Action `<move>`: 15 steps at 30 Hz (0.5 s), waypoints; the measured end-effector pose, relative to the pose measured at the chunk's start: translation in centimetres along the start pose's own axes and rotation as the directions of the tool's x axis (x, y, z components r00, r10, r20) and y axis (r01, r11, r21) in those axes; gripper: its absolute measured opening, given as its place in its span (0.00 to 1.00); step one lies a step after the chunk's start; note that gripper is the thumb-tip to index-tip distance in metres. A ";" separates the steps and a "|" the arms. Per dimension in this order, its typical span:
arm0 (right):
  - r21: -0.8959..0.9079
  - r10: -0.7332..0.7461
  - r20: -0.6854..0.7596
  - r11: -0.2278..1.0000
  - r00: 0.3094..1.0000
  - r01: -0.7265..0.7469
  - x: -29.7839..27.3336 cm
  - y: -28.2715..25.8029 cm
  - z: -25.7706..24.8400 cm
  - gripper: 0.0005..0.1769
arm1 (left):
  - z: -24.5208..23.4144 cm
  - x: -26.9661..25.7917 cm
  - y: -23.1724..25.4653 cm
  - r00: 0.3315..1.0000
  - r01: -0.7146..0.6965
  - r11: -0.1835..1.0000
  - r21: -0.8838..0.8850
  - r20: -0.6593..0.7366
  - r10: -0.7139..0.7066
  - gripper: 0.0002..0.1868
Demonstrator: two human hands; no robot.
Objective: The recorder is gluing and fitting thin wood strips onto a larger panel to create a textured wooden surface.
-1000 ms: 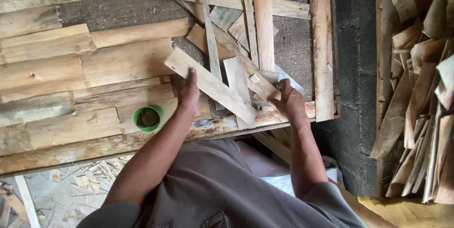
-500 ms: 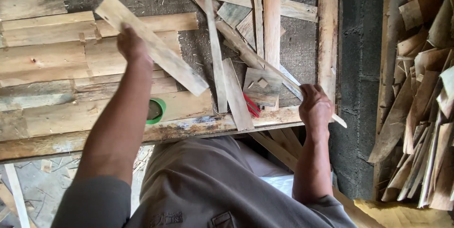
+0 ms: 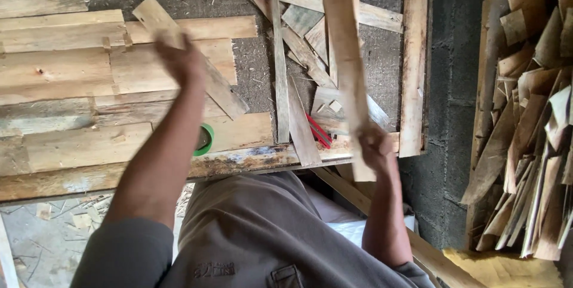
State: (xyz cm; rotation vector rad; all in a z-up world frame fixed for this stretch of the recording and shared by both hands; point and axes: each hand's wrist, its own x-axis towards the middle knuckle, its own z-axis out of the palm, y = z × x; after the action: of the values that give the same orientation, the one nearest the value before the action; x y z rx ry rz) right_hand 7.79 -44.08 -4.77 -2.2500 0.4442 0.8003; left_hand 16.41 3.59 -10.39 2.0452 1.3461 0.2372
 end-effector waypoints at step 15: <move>-0.001 -0.171 0.036 0.985 0.985 0.171 -0.5 -4.1 10.7 0.11 | 7.6 -16.8 -4.0 0.746 -0.206 0.964 0.166 0.665 0.045 0.29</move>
State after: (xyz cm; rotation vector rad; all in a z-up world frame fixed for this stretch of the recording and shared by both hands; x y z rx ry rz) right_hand 5.07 -33.57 -8.39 -2.2392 0.2287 0.7509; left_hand 9.53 -13.28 -15.29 2.1101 0.8078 -0.5747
